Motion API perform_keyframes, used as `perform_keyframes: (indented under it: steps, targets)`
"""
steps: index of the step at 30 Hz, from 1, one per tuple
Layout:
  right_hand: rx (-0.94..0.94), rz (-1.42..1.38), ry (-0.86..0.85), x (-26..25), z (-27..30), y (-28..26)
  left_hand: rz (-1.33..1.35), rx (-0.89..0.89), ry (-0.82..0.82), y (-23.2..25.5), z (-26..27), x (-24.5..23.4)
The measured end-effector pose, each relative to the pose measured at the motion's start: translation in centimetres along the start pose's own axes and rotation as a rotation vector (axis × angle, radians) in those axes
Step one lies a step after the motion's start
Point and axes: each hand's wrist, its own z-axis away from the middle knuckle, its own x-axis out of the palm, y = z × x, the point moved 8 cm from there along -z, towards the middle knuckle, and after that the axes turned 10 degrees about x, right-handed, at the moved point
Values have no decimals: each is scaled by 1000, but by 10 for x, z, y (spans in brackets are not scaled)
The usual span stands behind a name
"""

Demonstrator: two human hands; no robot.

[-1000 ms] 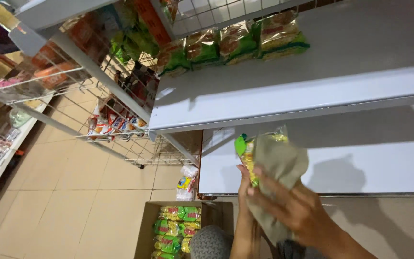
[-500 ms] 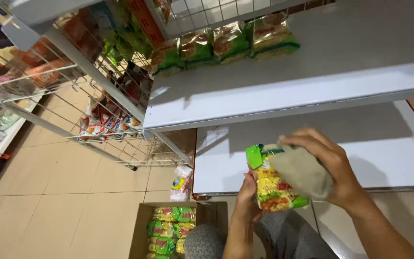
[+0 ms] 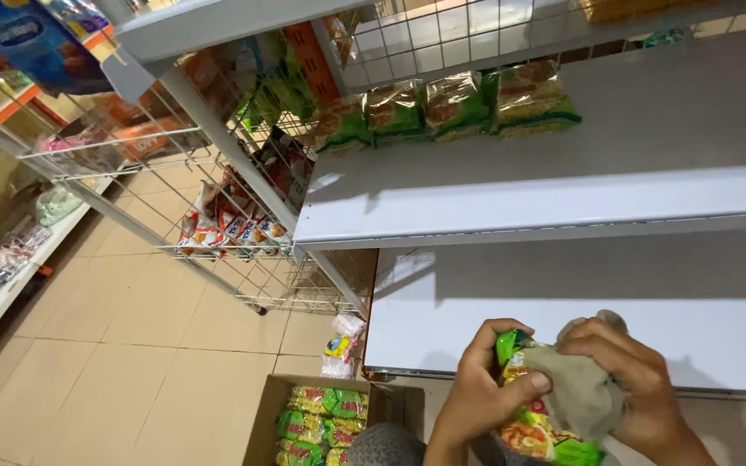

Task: Wiping down individual packages of instant noodles with a cloth and placing them onto a shelf.

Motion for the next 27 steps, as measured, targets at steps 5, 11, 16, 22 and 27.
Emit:
perform_keyframes:
  steps: [5, 11, 16, 22, 27]
  targets:
    - [121, -24, -50, -6, 9, 34, 95, 44, -11, -27, 3, 3]
    - [362, -280, -62, -16, 28, 75, 121, 13, 22, -16, 7, 5]
    - [293, -190, -213, -6, 20, 55, -71, 102, 46, -8, 3, 7]
    - [261, -98, -231, 9, 31, 56, -212, 301, 181, -1, 6, 7]
    - [148, -63, 9, 2, 37, 59, -249, 310, 144, -8, 6, 13]
